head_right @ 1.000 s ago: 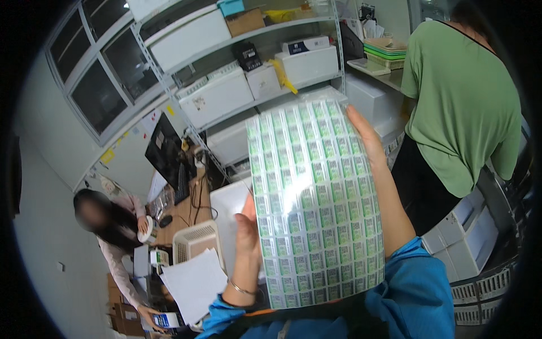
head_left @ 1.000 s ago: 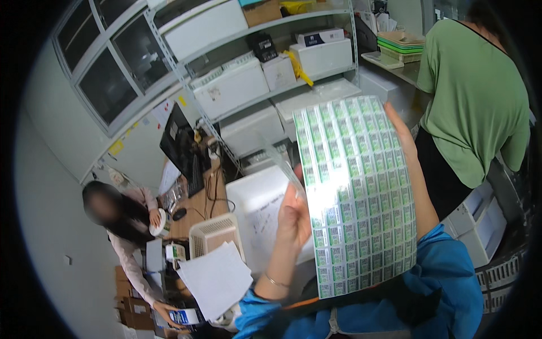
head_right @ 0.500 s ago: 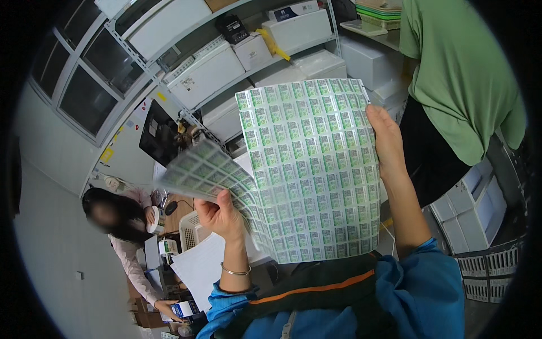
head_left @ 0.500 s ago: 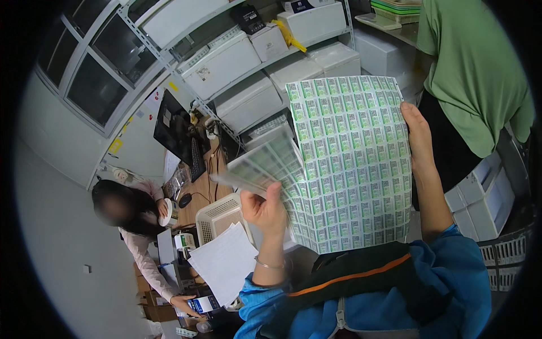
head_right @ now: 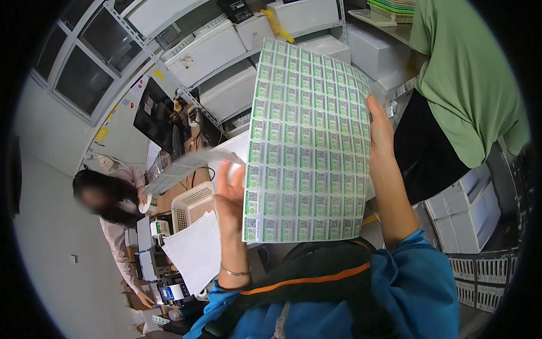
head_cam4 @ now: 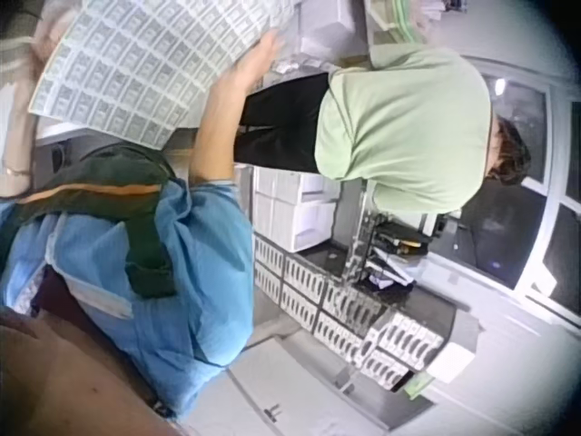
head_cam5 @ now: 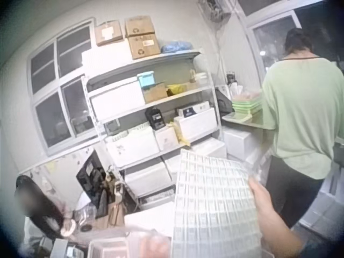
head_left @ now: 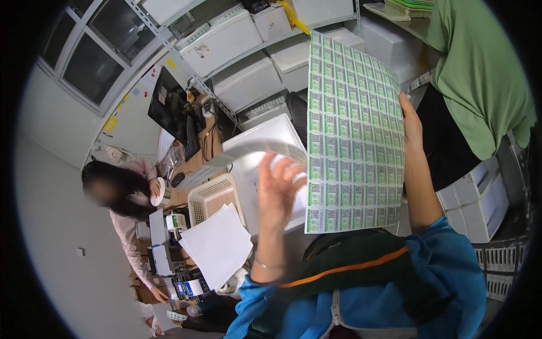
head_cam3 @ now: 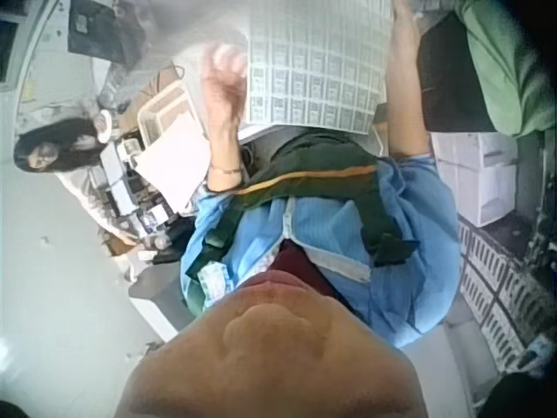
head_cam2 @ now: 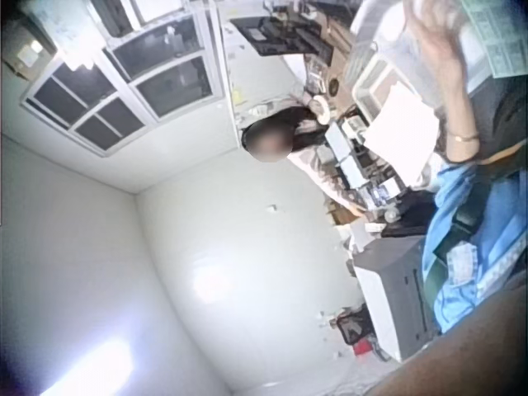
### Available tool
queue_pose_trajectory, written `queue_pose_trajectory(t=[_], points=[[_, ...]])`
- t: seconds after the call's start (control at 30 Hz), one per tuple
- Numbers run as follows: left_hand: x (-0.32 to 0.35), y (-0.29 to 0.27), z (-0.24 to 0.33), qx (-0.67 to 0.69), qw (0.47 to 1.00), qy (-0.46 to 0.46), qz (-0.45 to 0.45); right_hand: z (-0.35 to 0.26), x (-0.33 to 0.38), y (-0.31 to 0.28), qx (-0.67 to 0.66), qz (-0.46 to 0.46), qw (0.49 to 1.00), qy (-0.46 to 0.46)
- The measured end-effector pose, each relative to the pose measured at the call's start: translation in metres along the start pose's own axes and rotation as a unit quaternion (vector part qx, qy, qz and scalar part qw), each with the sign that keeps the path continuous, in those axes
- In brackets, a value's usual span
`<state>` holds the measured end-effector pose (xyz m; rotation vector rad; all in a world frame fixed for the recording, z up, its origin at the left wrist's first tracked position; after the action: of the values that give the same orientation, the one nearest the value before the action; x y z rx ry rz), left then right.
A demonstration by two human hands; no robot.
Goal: The person handles sheets of labels, separating them by hand and placing them onto a stack of documents at a workstation before interacting with a label printer.
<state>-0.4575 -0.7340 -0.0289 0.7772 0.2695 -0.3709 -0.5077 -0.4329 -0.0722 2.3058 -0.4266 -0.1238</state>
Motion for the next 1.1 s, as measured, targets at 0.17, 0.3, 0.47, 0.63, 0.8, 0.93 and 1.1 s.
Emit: queue_pose_trajectory(t=[0.17, 0.3, 0.47, 0.63, 0.8, 0.93, 1.1], points=[[0.006, -0.017, -0.002, -0.003, 0.988, 0.023, 0.155, 0.004, 0.007, -0.005, 0.051, 0.015, 0.999, -0.011], [0.018, -0.033, 0.028, -0.185, 0.946, 0.165, 0.208, 0.01, 0.008, -0.022, 0.07, 0.059, 0.996, -0.012], [0.043, -0.055, 0.06, -0.282, 0.871, 0.298, 0.269, 0.01, -0.001, -0.041, 0.102, 0.085, 0.99, -0.041], [0.141, -0.084, 0.154, -0.466, 0.614, 0.343, 0.538, 0.018, -0.029, -0.058, 0.136, 0.092, 0.985, -0.055], [0.261, -0.068, 0.204, -0.459, 0.5, 0.388, 0.624, 0.06, -0.001, 0.07, 0.334, -0.001, 0.921, -0.201], [0.326, -0.088, 0.177, -0.366, 0.559, 0.353, 0.655, 0.205, 0.112, 0.239, 0.313, -0.284, 0.857, -0.295], [0.369, -0.077, 0.141, -0.294, 0.548, 0.33, 0.71, 0.354, 0.285, 0.301, 0.387, -0.537, 0.57, -0.487]])
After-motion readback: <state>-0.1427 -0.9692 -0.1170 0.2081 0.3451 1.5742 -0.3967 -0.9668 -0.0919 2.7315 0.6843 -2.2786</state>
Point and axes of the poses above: each hand's wrist, its own x-axis away from the middle knuckle, its own y-axis out of the palm, z = x × y, the point moved 10 cm from there along -x, towards the middle knuckle, and after that the axes turned 10 degrees about x, right-handed, at the moved point
